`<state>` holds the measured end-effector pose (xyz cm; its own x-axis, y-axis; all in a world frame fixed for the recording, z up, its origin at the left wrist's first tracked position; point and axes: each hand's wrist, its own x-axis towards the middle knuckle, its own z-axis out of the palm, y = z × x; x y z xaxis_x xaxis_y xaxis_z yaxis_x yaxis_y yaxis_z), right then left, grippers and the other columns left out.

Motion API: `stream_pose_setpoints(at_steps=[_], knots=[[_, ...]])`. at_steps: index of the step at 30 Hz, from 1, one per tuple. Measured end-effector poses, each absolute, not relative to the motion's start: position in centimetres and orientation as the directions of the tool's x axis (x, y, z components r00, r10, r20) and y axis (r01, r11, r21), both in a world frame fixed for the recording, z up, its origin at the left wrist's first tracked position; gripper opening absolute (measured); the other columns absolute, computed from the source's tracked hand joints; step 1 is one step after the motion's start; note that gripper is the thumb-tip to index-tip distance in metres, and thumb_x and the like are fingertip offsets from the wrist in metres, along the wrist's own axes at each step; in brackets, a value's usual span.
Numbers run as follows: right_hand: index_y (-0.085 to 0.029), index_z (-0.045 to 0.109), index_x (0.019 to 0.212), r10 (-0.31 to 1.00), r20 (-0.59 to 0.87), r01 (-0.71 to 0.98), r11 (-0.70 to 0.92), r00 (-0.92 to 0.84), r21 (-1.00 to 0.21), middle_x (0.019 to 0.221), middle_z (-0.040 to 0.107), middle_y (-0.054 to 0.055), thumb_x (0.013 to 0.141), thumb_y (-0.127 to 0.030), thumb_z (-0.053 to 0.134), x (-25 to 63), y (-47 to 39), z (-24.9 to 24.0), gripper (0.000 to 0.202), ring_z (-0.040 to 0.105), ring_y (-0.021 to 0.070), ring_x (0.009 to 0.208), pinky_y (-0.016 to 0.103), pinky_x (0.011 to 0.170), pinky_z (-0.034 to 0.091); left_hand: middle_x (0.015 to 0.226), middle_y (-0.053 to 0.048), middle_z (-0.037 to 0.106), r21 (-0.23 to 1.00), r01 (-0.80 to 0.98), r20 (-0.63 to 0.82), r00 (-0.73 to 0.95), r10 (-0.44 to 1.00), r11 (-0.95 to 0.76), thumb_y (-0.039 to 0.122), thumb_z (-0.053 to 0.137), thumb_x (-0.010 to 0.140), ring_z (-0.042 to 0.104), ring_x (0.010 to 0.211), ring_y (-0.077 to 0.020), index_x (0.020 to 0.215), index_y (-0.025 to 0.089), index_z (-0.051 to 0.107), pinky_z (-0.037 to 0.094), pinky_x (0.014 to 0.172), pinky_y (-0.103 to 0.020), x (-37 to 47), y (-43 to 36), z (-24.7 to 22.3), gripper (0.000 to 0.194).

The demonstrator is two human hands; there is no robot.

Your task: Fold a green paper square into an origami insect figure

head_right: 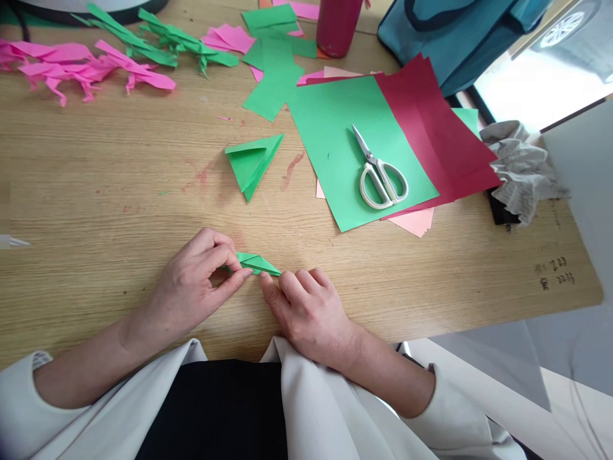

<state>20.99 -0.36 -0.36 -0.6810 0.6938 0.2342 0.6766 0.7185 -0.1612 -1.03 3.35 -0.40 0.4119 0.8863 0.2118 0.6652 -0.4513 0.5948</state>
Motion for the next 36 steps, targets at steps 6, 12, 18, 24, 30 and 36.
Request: stream_pose_setpoints(at_steps=[6,12,18,24,30,36], knots=[[-0.007,0.063,0.126,0.696,0.269,0.682,0.714,-0.666,-0.160,0.078,0.057,0.004,0.100,-0.016,0.051,21.1,-0.5,-0.4,0.031,0.047,0.0176,0.070,0.035,0.063,0.035,0.091,-0.002,0.053,0.599,0.661,0.215,0.411,0.886,-0.452,0.012,0.063,0.089,0.056,0.083,-0.0153,0.076,0.018,0.052,0.047,0.073,-0.030,-1.0,3.3,-0.5,0.018],[-0.007,0.063,0.125,0.698,0.270,0.687,0.711,-0.664,-0.149,0.076,0.057,0.003,0.101,-0.016,0.049,21.3,-0.5,-0.3,0.029,0.047,0.0171,0.068,0.034,0.062,0.036,0.090,-0.003,0.052,0.593,0.662,0.225,0.410,0.884,-0.459,0.011,0.063,0.088,0.055,0.081,-0.0153,0.076,0.018,0.051,0.046,0.072,-0.030,-1.1,3.3,-0.6,0.019],[-0.006,0.064,0.124,0.698,0.271,0.690,0.710,-0.663,-0.141,0.074,0.056,0.003,0.101,-0.016,0.049,21.8,-0.6,-0.3,0.029,0.045,0.0165,0.067,0.034,0.061,0.035,0.091,-0.003,0.052,0.590,0.668,0.208,0.418,0.884,-0.454,0.013,0.062,0.089,0.055,0.080,-0.0158,0.077,0.018,0.051,0.046,0.070,-0.030,-1.1,3.3,-0.8,0.017],[-0.005,0.064,0.124,0.694,0.274,0.685,0.714,-0.666,-0.144,0.073,0.055,0.003,0.101,-0.015,0.051,22.1,-0.6,-0.4,0.029,0.044,0.0164,0.066,0.034,0.061,0.034,0.090,-0.004,0.051,0.594,0.674,0.196,0.409,0.891,-0.440,0.012,0.058,0.090,0.055,0.079,-0.0167,0.081,0.018,0.049,0.048,0.071,-0.032,-1.0,3.3,-0.8,0.015],[-0.004,0.065,0.122,0.686,0.281,0.681,0.720,-0.672,-0.129,0.072,0.055,0.003,0.099,-0.013,0.053,22.0,-0.5,-0.4,0.028,0.043,0.0164,0.065,0.034,0.061,0.032,0.089,-0.004,0.050,0.615,0.669,0.174,0.401,0.899,-0.417,0.008,0.052,0.090,0.054,0.083,-0.0188,0.082,0.020,0.045,0.049,0.074,-0.034,-0.8,3.3,-0.7,0.016],[-0.004,0.065,0.120,0.670,0.284,0.669,0.734,-0.686,-0.117,0.074,0.056,0.003,0.099,-0.013,0.053,21.8,-0.4,-0.2,0.026,0.045,0.0169,0.066,0.034,0.061,0.033,0.093,-0.003,0.053,0.611,0.669,0.155,0.423,0.893,-0.423,0.004,0.049,0.088,0.055,0.090,-0.0193,0.085,0.021,0.045,0.046,0.079,-0.035,-0.8,3.3,-0.5,0.017]])
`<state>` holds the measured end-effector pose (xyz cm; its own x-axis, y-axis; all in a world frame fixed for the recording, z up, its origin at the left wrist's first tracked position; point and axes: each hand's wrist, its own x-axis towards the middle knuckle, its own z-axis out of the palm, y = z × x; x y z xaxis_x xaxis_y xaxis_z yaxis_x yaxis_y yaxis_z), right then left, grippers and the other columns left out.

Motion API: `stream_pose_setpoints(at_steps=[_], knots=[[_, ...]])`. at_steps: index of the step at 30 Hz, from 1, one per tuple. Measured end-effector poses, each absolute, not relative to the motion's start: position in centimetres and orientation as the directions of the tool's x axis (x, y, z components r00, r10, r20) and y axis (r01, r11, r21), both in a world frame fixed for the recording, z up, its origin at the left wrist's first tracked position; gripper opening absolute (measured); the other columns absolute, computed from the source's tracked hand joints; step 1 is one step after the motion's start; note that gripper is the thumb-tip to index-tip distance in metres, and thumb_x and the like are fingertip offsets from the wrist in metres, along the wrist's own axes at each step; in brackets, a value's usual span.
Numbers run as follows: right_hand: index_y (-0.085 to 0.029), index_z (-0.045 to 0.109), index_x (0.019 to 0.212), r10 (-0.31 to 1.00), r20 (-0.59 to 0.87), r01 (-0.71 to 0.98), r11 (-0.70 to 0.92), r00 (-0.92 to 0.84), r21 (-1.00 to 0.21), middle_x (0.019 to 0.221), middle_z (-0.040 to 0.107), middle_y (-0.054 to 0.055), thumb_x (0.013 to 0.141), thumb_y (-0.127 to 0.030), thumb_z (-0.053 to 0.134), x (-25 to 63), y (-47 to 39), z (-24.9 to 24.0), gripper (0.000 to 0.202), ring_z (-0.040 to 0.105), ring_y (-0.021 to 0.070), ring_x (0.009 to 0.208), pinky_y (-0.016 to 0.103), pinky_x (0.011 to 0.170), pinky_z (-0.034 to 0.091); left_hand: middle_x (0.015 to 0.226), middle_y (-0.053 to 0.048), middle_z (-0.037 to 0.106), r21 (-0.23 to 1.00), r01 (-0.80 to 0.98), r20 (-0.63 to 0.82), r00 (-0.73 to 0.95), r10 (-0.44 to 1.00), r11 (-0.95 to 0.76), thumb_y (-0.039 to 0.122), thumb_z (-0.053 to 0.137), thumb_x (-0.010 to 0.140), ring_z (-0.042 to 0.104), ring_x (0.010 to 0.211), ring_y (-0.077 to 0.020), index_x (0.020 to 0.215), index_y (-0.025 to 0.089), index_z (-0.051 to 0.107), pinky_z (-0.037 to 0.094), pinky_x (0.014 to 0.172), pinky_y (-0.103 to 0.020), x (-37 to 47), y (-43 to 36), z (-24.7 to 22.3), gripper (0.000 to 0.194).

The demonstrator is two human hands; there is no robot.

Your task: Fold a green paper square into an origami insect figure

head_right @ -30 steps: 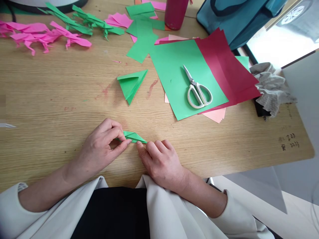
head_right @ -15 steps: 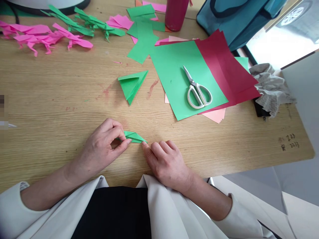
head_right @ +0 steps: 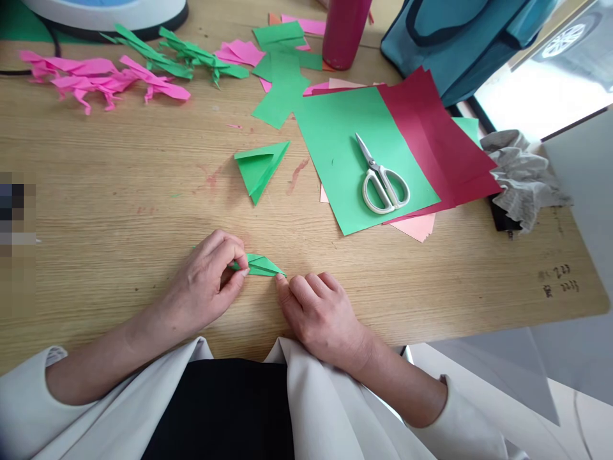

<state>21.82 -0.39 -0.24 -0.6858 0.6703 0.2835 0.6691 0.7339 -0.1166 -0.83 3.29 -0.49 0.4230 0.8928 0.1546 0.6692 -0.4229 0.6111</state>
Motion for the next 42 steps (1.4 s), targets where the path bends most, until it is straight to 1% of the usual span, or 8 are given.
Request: stream_pose_setpoints(at_steps=[4,11,16,20,27,32,39,42], knots=[[-0.005,0.063,0.124,0.664,0.257,0.659,0.743,-0.702,-0.122,0.078,0.058,0.003,0.098,-0.015,0.054,21.3,-0.2,0.0,0.029,0.047,0.0173,0.069,0.034,0.062,0.035,0.095,-0.003,0.053,0.603,0.678,0.137,0.432,0.892,-0.421,0.004,0.050,0.088,0.055,0.093,-0.0200,0.086,0.021,0.045,0.045,0.081,-0.036,-0.8,3.2,-0.5,0.018],[-0.011,0.058,0.134,0.668,0.177,0.668,0.741,-0.723,-0.069,0.081,0.057,0.003,0.099,-0.020,0.054,19.8,0.3,0.0,0.036,0.047,0.0183,0.070,0.036,0.062,0.033,0.095,-0.003,0.053,0.602,0.688,0.131,0.417,0.900,-0.406,0.002,0.050,0.085,0.055,0.092,-0.0204,0.090,0.021,0.045,0.046,0.082,-0.037,-0.8,3.1,-0.6,0.020],[-0.010,0.058,0.134,0.670,0.183,0.668,0.739,-0.719,-0.083,0.081,0.058,0.003,0.098,-0.020,0.056,19.4,0.4,-0.2,0.037,0.047,0.0178,0.069,0.036,0.061,0.030,0.095,-0.004,0.053,0.586,0.698,0.128,0.421,0.898,-0.411,0.002,0.050,0.085,0.055,0.092,-0.0210,0.089,0.021,0.046,0.046,0.081,-0.037,-0.8,3.2,-0.6,0.020],[-0.010,0.057,0.135,0.667,0.187,0.668,0.741,-0.721,-0.070,0.080,0.058,0.003,0.098,-0.020,0.056,19.9,0.2,-0.3,0.039,0.047,0.0177,0.069,0.035,0.061,0.030,0.095,-0.004,0.054,0.576,0.697,0.137,0.434,0.891,-0.427,0.004,0.049,0.087,0.055,0.092,-0.0212,0.090,0.021,0.046,0.045,0.081,-0.037,-0.8,3.2,-0.6,0.017],[-0.008,0.060,0.132,0.675,0.198,0.681,0.731,-0.711,-0.049,0.076,0.056,0.002,0.101,-0.020,0.053,21.3,-0.2,0.5,0.034,0.045,0.0163,0.065,0.034,0.059,0.032,0.096,-0.004,0.054,0.568,0.687,0.157,0.449,0.880,-0.452,0.005,0.047,0.089,0.054,0.093,-0.0214,0.091,0.020,0.047,0.045,0.083,-0.037,-0.9,3.2,-0.8,0.016],[-0.007,0.061,0.129,0.659,0.204,0.666,0.745,-0.724,-0.039,0.073,0.055,0.001,0.102,-0.019,0.050,22.2,-0.4,0.8,0.032,0.045,0.0157,0.063,0.034,0.059,0.033,0.097,-0.005,0.054,0.566,0.687,0.144,0.462,0.875,-0.456,0.005,0.046,0.090,0.054,0.094,-0.0219,0.091,0.020,0.047,0.045,0.085,-0.038,-0.9,3.2,-0.7,0.015],[-0.005,0.060,0.129,0.647,0.229,0.647,0.758,-0.727,-0.086,0.074,0.055,0.002,0.101,-0.017,0.052,23.2,-0.4,0.2,0.032,0.048,0.0160,0.065,0.033,0.059,0.034,0.097,-0.005,0.056,0.577,0.672,0.158,0.466,0.870,-0.465,0.006,0.047,0.090,0.055,0.094,-0.0219,0.092,0.020,0.049,0.046,0.085,-0.038,-1.1,3.3,-0.6,0.015],[-0.006,0.062,0.124,0.661,0.247,0.654,0.746,-0.708,-0.121,0.075,0.057,0.003,0.101,-0.017,0.052,23.3,-0.3,0.0,0.027,0.049,0.0156,0.065,0.033,0.060,0.035,0.098,-0.005,0.056,0.594,0.654,0.163,0.473,0.866,-0.470,0.005,0.046,0.090,0.056,0.095,-0.0221,0.094,0.020,0.050,0.046,0.085,-0.038,-1.3,3.3,-0.6,0.016]])
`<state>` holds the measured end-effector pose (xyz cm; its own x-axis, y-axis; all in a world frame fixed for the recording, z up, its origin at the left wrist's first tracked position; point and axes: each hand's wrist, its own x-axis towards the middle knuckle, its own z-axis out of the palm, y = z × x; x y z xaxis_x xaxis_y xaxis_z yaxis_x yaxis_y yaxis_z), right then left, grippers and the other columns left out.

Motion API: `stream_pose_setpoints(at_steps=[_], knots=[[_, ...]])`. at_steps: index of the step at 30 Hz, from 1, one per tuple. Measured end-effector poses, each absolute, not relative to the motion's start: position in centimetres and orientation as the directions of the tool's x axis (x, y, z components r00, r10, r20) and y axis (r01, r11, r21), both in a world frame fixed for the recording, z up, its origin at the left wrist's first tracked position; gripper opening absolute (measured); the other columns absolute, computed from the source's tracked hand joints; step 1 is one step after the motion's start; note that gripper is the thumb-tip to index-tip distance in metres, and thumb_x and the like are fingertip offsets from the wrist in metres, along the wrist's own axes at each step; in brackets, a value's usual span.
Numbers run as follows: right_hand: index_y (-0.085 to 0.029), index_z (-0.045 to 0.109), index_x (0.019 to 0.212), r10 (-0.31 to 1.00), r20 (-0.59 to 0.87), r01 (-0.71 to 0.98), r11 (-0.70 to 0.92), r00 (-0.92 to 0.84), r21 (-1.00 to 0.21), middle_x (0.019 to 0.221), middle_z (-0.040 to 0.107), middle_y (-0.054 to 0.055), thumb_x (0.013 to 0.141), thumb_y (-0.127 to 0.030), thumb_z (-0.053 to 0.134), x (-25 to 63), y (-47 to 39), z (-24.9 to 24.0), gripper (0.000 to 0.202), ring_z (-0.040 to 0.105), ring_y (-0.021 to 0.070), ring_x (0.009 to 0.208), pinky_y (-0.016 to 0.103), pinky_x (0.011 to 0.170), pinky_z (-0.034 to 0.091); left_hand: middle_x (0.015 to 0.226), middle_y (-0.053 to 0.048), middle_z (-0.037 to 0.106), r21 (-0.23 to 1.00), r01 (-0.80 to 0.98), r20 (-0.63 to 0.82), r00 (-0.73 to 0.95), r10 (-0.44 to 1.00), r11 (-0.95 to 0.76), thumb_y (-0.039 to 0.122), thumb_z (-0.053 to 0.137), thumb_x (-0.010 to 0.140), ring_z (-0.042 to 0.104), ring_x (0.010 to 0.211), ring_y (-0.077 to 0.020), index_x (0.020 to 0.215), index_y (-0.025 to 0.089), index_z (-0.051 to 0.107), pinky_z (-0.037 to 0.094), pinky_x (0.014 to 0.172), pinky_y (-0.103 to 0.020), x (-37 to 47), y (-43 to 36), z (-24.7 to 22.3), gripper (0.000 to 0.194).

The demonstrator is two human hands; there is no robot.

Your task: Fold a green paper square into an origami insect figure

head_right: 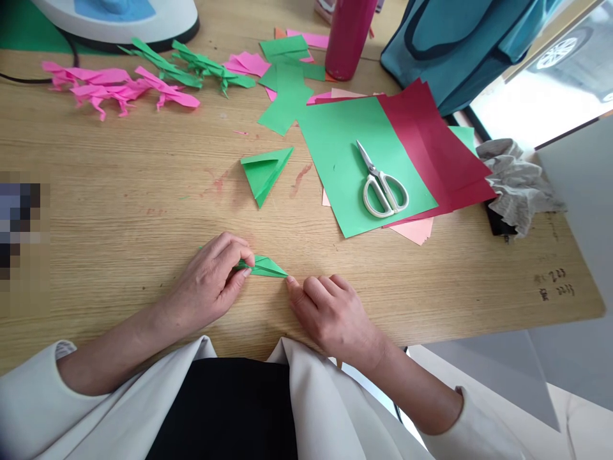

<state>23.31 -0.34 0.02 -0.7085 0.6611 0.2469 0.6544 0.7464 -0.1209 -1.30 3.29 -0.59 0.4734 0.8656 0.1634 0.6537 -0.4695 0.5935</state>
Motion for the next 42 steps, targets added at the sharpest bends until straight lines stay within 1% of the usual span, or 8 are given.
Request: stream_pose_setpoints(at_steps=[9,14,19,22,25,31,38,42], knots=[[-0.018,0.063,0.106,0.860,0.099,0.740,0.485,-0.501,-0.466,0.091,0.060,0.005,0.102,-0.022,0.049,21.5,1.2,0.9,0.016,0.059,0.0163,0.079,0.029,0.069,0.045,0.100,-0.005,0.058,0.579,0.572,0.237,0.564,0.791,-0.581,-0.005,0.041,0.085,0.058,0.096,-0.0201,0.104,0.020,0.050,0.046,0.086,-0.035,-2.1,3.4,-0.8,0.033],[-0.018,0.064,0.104,0.876,0.030,0.768,0.439,-0.482,-0.466,0.095,0.060,0.006,0.099,-0.021,0.051,20.0,2.3,1.3,0.014,0.061,0.0173,0.082,0.028,0.070,0.046,0.103,-0.004,0.061,0.549,0.506,0.267,0.647,0.714,-0.665,-0.007,0.040,0.084,0.058,0.099,-0.0196,0.107,0.022,0.053,0.047,0.091,-0.036,-2.3,3.5,-1.0,0.039],[-0.018,0.064,0.100,0.868,0.064,0.755,0.464,-0.493,-0.463,0.094,0.059,0.006,0.098,-0.020,0.054,19.2,2.4,0.8,0.011,0.060,0.0172,0.081,0.028,0.070,0.046,0.102,-0.006,0.060,0.475,0.604,0.316,0.562,0.765,-0.640,0.003,0.049,0.092,0.057,0.096,-0.0212,0.103,0.020,0.055,0.049,0.088,-0.036,-2.5,3.8,-0.6,0.021],[-0.017,0.064,0.103,0.856,0.100,0.727,0.488,-0.508,-0.483,0.099,0.060,0.008,0.098,-0.019,0.053,19.1,2.4,0.3,0.012,0.061,0.0191,0.087,0.031,0.077,0.050,0.091,-0.004,0.061,0.478,0.646,0.311,0.509,0.802,-0.595,0.012,0.054,0.095,0.058,0.089,-0.0204,0.094,0.019,0.056,0.048,0.082,-0.035,-2.8,4.2,-0.7,0.008],[-0.016,0.062,0.109,0.811,0.192,0.653,0.565,-0.553,-0.504,0.112,0.062,0.012,0.099,-0.016,0.049,19.2,2.7,-0.1,0.016,0.060,0.0214,0.103,0.036,0.089,0.051,0.088,-0.003,0.062,0.488,0.642,0.296,0.516,0.804,-0.591,0.015,0.052,0.098,0.058,0.087,-0.0192,0.090,0.019,0.059,0.047,0.081,-0.034,-3.0,4.4,-1.0,0.012],[-0.017,0.060,0.115,0.700,0.210,0.576,0.693,-0.683,-0.434,0.134,0.063,0.011,0.103,-0.019,0.047,19.3,3.6,-0.2,0.018,0.056,0.0221,0.118,0.039,0.096,0.045,0.095,-0.004,0.069,0.521,0.599,0.314,0.527,0.789,-0.608,0.013,0.049,0.099,0.060,0.092,-0.0191,0.096,0.018,0.063,0.047,0.084,-0.035,-3.0,4.3,-0.9,0.016],[-0.017,0.062,0.109,0.667,0.289,0.648,0.742,-0.687,-0.174,0.103,0.072,0.007,0.102,-0.025,0.053,19.2,3.3,-0.2,0.013,0.057,0.0209,0.091,0.036,0.077,0.039,0.104,-0.006,0.072,0.552,0.523,0.317,0.589,0.744,-0.649,0.021,0.054,0.099,0.062,0.095,-0.0201,0.101,0.017,0.066,0.048,0.085,-0.037,-3.3,4.4,-0.8,0.012],[-0.018,0.060,0.102,0.731,0.304,0.734,0.667,-0.611,-0.129,0.093,0.068,0.006,0.100,-0.023,0.055,19.2,3.1,-0.4,0.008,0.055,0.0204,0.083,0.035,0.074,0.037,0.114,-0.008,0.070,0.521,0.528,0.296,0.625,0.722,-0.671,0.036,0.064,0.094,0.062,0.103,-0.0241,0.113,0.018,0.064,0.049,0.089,-0.040,-3.6,4.1,-0.6,0.027]])
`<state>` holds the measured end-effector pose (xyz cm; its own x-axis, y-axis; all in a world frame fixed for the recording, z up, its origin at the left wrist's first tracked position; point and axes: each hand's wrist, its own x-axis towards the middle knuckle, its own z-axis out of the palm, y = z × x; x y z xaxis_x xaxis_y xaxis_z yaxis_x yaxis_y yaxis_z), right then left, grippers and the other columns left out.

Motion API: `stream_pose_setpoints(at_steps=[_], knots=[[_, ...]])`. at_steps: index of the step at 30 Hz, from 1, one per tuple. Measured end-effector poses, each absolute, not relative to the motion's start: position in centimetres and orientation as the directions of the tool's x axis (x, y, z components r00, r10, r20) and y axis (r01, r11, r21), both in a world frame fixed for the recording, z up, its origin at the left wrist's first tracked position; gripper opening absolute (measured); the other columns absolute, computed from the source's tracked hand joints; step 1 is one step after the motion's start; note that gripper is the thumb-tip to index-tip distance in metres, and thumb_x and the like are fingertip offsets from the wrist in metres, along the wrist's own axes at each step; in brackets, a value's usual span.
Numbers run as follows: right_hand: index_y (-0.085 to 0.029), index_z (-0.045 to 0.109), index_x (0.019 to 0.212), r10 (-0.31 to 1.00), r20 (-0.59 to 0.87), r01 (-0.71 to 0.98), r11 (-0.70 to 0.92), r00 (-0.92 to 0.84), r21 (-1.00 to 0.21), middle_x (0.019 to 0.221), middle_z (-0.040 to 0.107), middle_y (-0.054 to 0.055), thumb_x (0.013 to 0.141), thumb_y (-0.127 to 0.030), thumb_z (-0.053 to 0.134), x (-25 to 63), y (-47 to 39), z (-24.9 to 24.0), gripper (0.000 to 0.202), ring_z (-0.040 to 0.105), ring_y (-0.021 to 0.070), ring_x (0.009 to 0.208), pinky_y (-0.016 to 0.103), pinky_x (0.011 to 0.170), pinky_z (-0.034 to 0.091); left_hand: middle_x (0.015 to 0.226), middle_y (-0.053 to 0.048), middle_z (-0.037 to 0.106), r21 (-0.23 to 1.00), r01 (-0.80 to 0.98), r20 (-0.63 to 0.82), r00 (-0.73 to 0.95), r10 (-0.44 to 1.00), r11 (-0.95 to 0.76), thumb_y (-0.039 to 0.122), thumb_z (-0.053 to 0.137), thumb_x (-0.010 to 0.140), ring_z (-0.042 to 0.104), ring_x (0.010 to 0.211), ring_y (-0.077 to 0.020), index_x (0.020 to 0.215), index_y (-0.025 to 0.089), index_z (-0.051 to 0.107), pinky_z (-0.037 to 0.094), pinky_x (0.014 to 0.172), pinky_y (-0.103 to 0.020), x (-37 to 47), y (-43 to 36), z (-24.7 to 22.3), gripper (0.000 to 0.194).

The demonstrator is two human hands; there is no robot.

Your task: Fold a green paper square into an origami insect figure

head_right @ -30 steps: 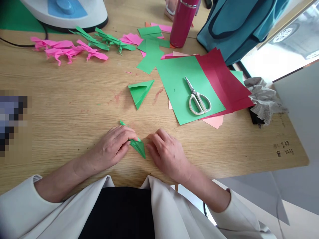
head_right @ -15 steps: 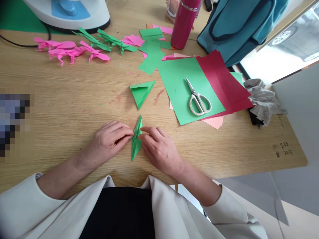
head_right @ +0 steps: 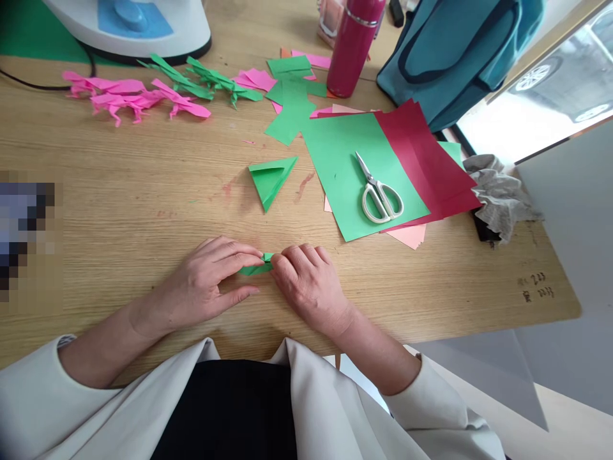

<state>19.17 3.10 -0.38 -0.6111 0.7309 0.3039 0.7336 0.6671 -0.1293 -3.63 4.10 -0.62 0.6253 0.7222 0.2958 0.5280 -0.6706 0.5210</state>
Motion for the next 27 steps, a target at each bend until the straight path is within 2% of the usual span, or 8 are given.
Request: stream_pose_setpoints(at_steps=[3,8,12,18,23,27], knots=[[-0.018,0.059,0.099,0.763,0.302,0.771,0.626,-0.572,-0.121,0.088,0.065,0.005,0.099,-0.024,0.057,19.1,3.1,-0.4,0.006,0.053,0.0210,0.081,0.035,0.073,0.036,0.114,-0.009,0.069,0.459,0.564,0.289,0.636,0.716,-0.686,0.034,0.067,0.093,0.062,0.104,-0.0251,0.119,0.016,0.062,0.050,0.089,-0.041,-3.8,4.0,-0.6,0.032],[-0.019,0.059,0.098,0.768,0.305,0.778,0.617,-0.563,-0.116,0.088,0.064,0.006,0.100,-0.025,0.056,18.9,3.1,-0.3,0.007,0.052,0.0211,0.080,0.034,0.072,0.035,0.105,-0.008,0.071,0.337,0.599,0.346,0.639,0.687,-0.726,0.012,0.055,0.097,0.064,0.098,-0.0215,0.109,0.014,0.064,0.052,0.086,-0.037,-3.8,4.2,-0.7,0.015],[-0.019,0.060,0.099,0.764,0.304,0.775,0.622,-0.569,-0.115,0.090,0.066,0.005,0.099,-0.024,0.057,18.9,3.1,-0.3,0.005,0.052,0.0206,0.080,0.034,0.072,0.035,0.105,-0.007,0.074,0.239,0.599,0.423,0.645,0.637,-0.764,0.011,0.055,0.096,0.066,0.096,-0.0210,0.101,0.016,0.066,0.053,0.085,-0.036,-3.8,4.1,-0.8,0.013],[-0.018,0.063,0.106,0.692,0.346,0.708,0.699,-0.634,-0.099,0.102,0.065,0.008,0.099,-0.019,0.055,18.6,3.2,-0.3,0.011,0.052,0.0206,0.085,0.035,0.074,0.038,0.099,-0.007,0.074,0.205,0.609,0.479,0.620,0.621,-0.766,0.010,0.057,0.096,0.067,0.092,-0.0206,0.097,0.014,0.068,0.053,0.081,-0.035,-3.6,4.0,-1.0,0.012],[-0.015,0.066,0.097,0.584,0.312,0.597,0.800,-0.749,-0.063,0.089,0.062,0.008,0.101,-0.011,0.045,18.2,3.8,-0.2,0.021,0.047,0.0203,0.078,0.035,0.069,0.038,0.100,-0.009,0.074,0.146,0.595,0.471,0.661,0.584,-0.790,0.009,0.055,0.096,0.066,0.094,-0.0223,0.099,0.012,0.067,0.052,0.081,-0.037,-3.7,3.8,-1.1,0.013],[-0.015,0.065,0.093,0.543,0.302,0.543,0.834,-0.783,-0.093,0.089,0.063,0.008,0.103,-0.009,0.040,18.2,4.2,-0.2,0.027,0.049,0.0194,0.077,0.034,0.071,0.040,0.105,-0.010,0.074,0.079,0.599,0.436,0.698,0.568,-0.797,0.006,0.050,0.097,0.067,0.098,-0.0234,0.100,0.011,0.068,0.052,0.080,-0.037,-3.8,3.4,-1.0,0.018]])
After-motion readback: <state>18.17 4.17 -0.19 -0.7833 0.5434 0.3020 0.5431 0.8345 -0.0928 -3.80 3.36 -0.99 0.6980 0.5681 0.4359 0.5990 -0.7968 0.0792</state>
